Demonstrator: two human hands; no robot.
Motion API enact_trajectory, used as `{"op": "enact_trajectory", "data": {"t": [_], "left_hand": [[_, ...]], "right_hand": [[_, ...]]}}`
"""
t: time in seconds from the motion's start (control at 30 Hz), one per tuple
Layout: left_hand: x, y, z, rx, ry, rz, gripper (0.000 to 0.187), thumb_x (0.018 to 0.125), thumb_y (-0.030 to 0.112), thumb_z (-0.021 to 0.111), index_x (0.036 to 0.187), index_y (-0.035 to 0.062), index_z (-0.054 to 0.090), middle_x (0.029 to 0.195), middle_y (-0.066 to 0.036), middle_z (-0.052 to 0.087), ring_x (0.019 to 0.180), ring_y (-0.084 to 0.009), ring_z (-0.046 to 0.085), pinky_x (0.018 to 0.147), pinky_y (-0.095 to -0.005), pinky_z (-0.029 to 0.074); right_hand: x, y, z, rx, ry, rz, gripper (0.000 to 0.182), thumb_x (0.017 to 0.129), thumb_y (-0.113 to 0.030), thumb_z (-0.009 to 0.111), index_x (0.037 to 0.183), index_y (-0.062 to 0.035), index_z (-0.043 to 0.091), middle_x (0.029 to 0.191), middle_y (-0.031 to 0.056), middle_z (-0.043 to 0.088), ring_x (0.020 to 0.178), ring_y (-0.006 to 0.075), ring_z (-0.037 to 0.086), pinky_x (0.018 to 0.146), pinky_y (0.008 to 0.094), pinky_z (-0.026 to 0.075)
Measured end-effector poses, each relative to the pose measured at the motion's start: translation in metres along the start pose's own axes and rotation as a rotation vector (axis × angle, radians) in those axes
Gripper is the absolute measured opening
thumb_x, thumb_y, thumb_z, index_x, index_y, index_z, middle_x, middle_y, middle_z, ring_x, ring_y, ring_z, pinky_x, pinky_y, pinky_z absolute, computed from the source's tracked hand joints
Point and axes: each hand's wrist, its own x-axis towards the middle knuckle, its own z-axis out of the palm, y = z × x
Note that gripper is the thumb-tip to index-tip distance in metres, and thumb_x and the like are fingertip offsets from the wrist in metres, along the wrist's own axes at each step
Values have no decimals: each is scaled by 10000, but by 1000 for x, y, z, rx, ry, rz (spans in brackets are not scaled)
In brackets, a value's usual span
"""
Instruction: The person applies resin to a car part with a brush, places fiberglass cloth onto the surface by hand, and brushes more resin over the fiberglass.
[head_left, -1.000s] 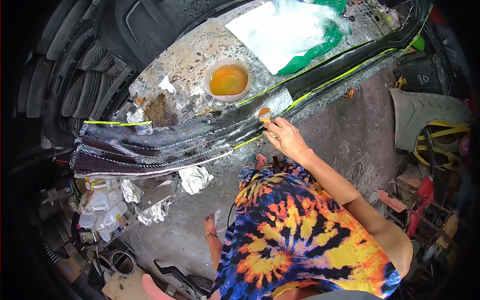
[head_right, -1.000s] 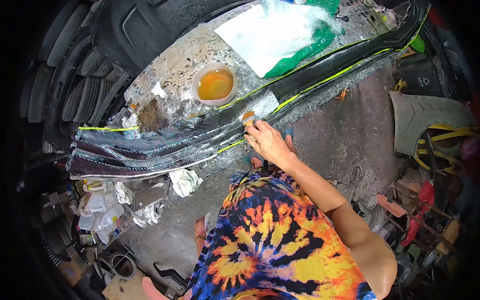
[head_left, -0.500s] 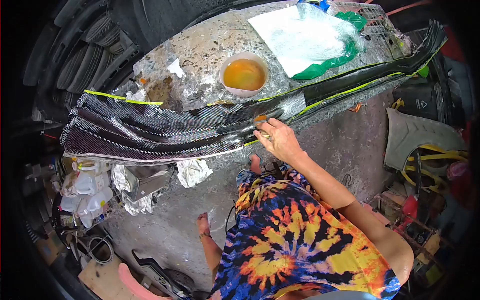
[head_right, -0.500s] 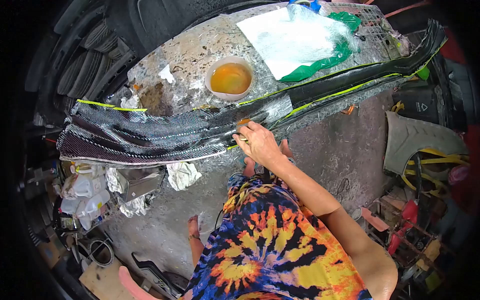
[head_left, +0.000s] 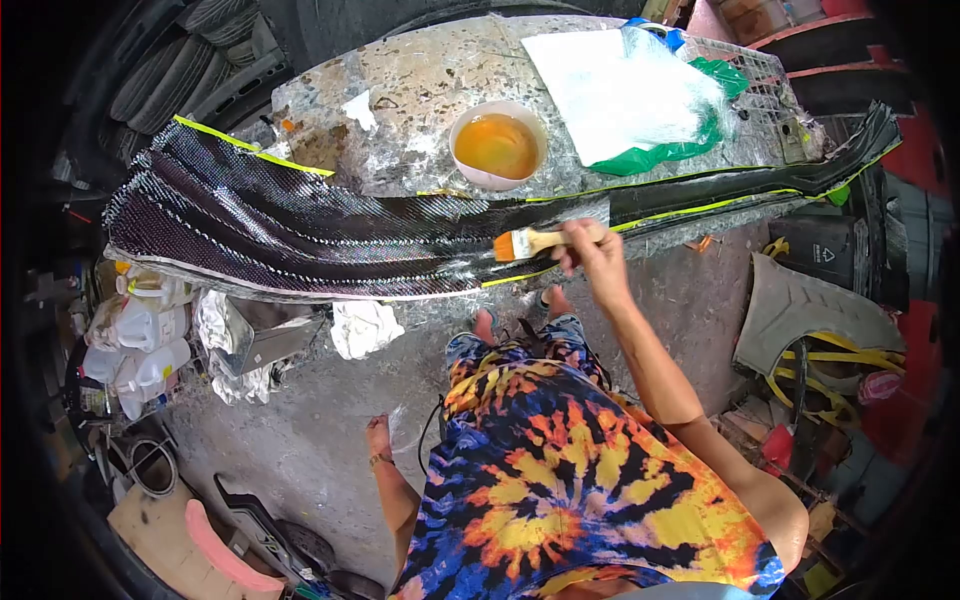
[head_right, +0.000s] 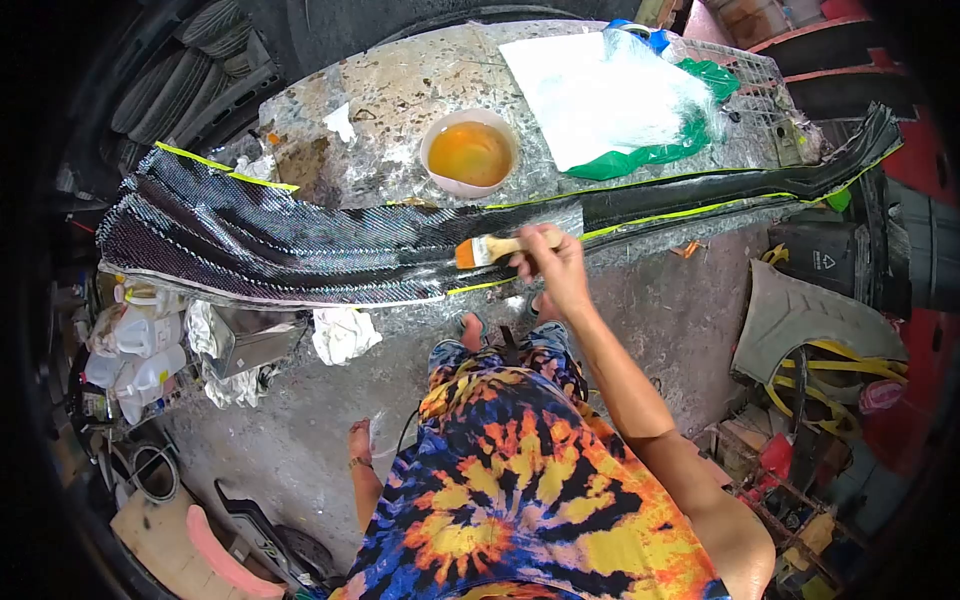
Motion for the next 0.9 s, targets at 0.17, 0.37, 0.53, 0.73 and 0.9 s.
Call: {"op": "enact_trajectory", "data": {"t": [0.17,0.37,0.53,0.73,0.9], "left_hand": [[1,10,2,-12,53,-49,191,860,318,602,778,146,607,672,-33,591,522,-157,512,391,-316,360],[3,22,-11,-64,19,47,220,855,322,585,827,111,641,693,-20,568,577,-156,495,440,-346,391],[13,17,-10,-76,43,33,193,861,296,589,825,113,640,724,-13,576,607,-146,503,447,-343,393],[-17,62,0,-151,86,-101,208,883,182,586,757,18,610,750,26,541,722,-104,442,666,-268,396],[-38,65,19,-144,159,-129,215,869,204,599,787,7,627,732,21,536,710,-95,430,650,-260,385]], "right_hand": [[3,34,10,-115,72,-32,245,941,-233,554,822,-27,612,599,37,605,452,67,519,402,205,381],[6,34,-28,-192,224,-36,277,940,-247,558,767,-35,601,579,30,596,433,63,508,382,212,355],[14,36,-57,-205,235,-71,259,940,-242,562,788,-37,608,598,30,599,453,59,512,389,213,361],[15,-9,-108,-260,-15,-76,198,928,-181,584,989,-6,651,697,31,621,579,68,554,497,212,436],[8,-22,-75,-285,-344,4,195,917,-118,582,1036,23,646,765,68,651,639,98,586,569,236,487]]}}
